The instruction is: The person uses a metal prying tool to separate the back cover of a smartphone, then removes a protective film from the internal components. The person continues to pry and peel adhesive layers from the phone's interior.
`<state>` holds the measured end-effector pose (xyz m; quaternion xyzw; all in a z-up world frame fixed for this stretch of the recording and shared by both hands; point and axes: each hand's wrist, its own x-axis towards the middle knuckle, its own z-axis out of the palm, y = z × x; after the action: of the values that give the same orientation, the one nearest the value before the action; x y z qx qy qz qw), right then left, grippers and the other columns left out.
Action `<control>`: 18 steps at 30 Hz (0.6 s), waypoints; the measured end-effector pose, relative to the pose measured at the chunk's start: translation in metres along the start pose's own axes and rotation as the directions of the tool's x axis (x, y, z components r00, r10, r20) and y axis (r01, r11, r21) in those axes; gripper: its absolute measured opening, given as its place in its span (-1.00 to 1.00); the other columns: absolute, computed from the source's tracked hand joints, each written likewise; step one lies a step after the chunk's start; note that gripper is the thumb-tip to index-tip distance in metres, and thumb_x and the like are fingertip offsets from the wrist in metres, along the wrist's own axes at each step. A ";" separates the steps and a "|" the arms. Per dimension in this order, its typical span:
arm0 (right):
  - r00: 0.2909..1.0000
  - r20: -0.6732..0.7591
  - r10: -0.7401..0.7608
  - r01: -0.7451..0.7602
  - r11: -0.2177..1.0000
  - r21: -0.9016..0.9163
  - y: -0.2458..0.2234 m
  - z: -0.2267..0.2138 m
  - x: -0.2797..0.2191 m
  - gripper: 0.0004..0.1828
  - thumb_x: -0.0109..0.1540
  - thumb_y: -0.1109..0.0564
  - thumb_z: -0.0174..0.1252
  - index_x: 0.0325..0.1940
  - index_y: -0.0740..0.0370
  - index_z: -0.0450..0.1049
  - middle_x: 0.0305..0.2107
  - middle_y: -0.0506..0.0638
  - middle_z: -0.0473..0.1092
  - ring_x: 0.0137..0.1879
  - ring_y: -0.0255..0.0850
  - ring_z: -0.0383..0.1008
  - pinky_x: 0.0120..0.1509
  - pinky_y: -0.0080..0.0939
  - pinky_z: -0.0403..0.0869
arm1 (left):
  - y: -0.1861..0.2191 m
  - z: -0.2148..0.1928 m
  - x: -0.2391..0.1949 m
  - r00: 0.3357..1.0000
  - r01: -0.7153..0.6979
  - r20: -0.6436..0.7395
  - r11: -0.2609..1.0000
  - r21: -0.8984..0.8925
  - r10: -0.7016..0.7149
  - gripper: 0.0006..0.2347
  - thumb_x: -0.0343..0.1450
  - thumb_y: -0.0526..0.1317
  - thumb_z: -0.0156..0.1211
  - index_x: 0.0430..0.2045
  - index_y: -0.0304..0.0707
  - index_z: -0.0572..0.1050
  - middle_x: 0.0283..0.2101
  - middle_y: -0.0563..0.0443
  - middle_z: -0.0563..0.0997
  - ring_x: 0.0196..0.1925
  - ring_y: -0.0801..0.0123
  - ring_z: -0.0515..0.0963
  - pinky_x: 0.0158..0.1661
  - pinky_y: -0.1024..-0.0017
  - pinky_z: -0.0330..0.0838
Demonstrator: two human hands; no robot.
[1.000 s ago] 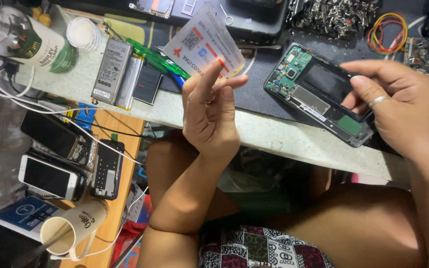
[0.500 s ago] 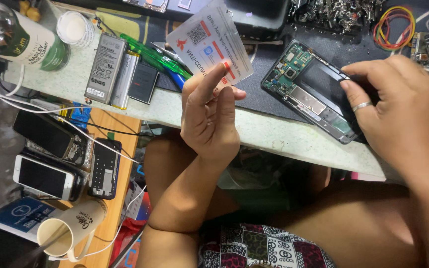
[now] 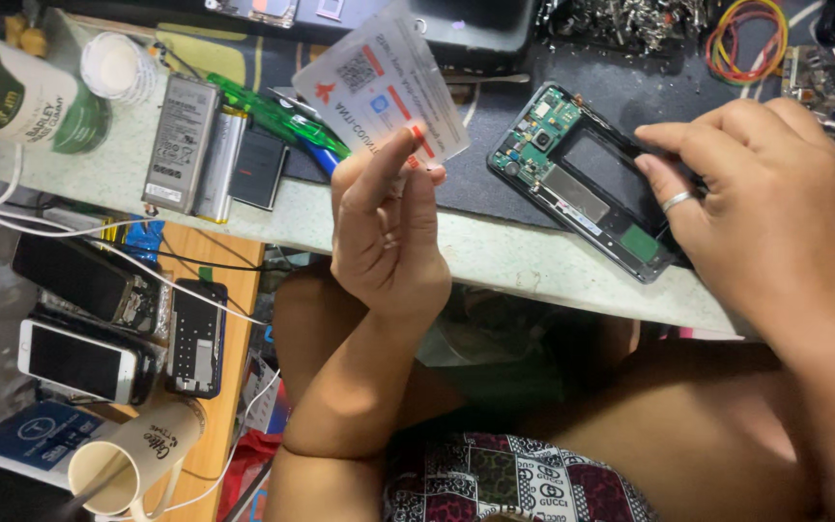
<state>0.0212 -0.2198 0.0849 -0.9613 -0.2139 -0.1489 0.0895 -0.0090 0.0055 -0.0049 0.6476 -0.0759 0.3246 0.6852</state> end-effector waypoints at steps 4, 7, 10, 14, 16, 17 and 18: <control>0.997 0.074 -0.009 0.001 0.994 0.110 -0.001 -0.002 -0.004 -0.79 0.20 0.07 0.41 -0.13 0.16 0.64 -0.35 -0.02 0.47 -0.17 -0.05 0.45 -0.10 -0.09 0.43 | 0.001 0.001 0.000 1.000 0.012 0.000 1.000 0.008 -0.012 -0.79 0.68 -0.50 0.10 0.20 -0.42 0.41 0.14 -0.04 0.49 -0.07 0.54 0.57 0.03 0.60 0.59; 0.993 0.113 -0.046 0.029 0.989 0.145 -0.006 0.000 -0.007 -0.62 0.08 -0.02 0.43 -0.10 0.19 0.62 -0.38 0.00 0.44 -0.19 -0.03 0.45 -0.11 -0.07 0.43 | 0.001 0.001 0.001 1.000 -0.003 0.009 1.000 0.017 0.003 -0.79 0.67 -0.50 0.09 0.20 -0.41 0.40 0.15 -0.05 0.49 -0.06 0.54 0.58 0.02 0.61 0.59; 0.987 0.148 -0.061 0.042 0.991 0.130 -0.010 0.003 -0.011 -0.50 0.03 -0.09 0.44 -0.03 0.18 0.61 -0.37 -0.01 0.43 -0.18 -0.03 0.45 -0.08 -0.05 0.42 | 0.001 0.001 0.001 1.000 -0.010 0.011 1.000 0.017 0.010 -0.80 0.68 -0.49 0.09 0.20 -0.41 0.41 0.15 -0.04 0.50 -0.08 0.56 0.57 0.00 0.61 0.60; 0.985 0.167 -0.033 0.008 0.989 0.145 -0.011 0.007 -0.014 -0.51 0.06 -0.08 0.43 0.00 0.15 0.60 -0.35 -0.02 0.41 -0.17 -0.04 0.46 -0.09 -0.05 0.40 | 0.000 0.002 0.001 1.000 -0.012 0.014 1.000 0.018 0.012 -0.80 0.69 -0.49 0.09 0.20 -0.41 0.41 0.16 -0.05 0.51 -0.10 0.57 0.54 0.01 0.60 0.61; 0.986 0.163 -0.021 -0.007 0.985 0.172 -0.012 0.009 -0.016 -0.55 0.09 -0.06 0.42 0.00 0.14 0.59 -0.32 -0.03 0.41 -0.13 -0.03 0.46 -0.05 -0.04 0.41 | 0.001 0.002 0.001 1.000 -0.010 0.019 1.000 0.019 0.010 -0.80 0.69 -0.50 0.09 0.20 -0.41 0.41 0.16 -0.05 0.50 -0.09 0.56 0.54 0.01 0.60 0.61; 0.987 0.162 -0.016 -0.015 0.982 0.186 -0.012 0.010 -0.017 -0.57 0.11 -0.05 0.42 0.00 0.14 0.59 -0.30 -0.03 0.41 -0.11 -0.03 0.46 -0.02 -0.03 0.41 | 0.001 0.002 0.001 1.000 -0.010 0.020 1.000 0.020 0.009 -0.80 0.69 -0.50 0.09 0.20 -0.41 0.40 0.16 -0.05 0.50 -0.07 0.55 0.55 0.01 0.59 0.61; 0.987 0.161 -0.008 -0.023 0.982 0.189 -0.012 0.010 -0.017 -0.59 0.11 -0.04 0.42 -0.02 0.13 0.58 -0.30 -0.03 0.41 -0.11 -0.03 0.46 -0.02 -0.03 0.41 | 0.001 0.002 0.002 1.000 -0.012 0.019 1.000 0.018 0.012 -0.80 0.68 -0.50 0.09 0.20 -0.41 0.40 0.17 -0.06 0.49 -0.05 0.54 0.56 0.02 0.58 0.62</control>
<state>0.0035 -0.2128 0.0709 -0.9580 -0.2302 -0.0493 0.1639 -0.0075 0.0041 -0.0032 0.6565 -0.0834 0.3232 0.6765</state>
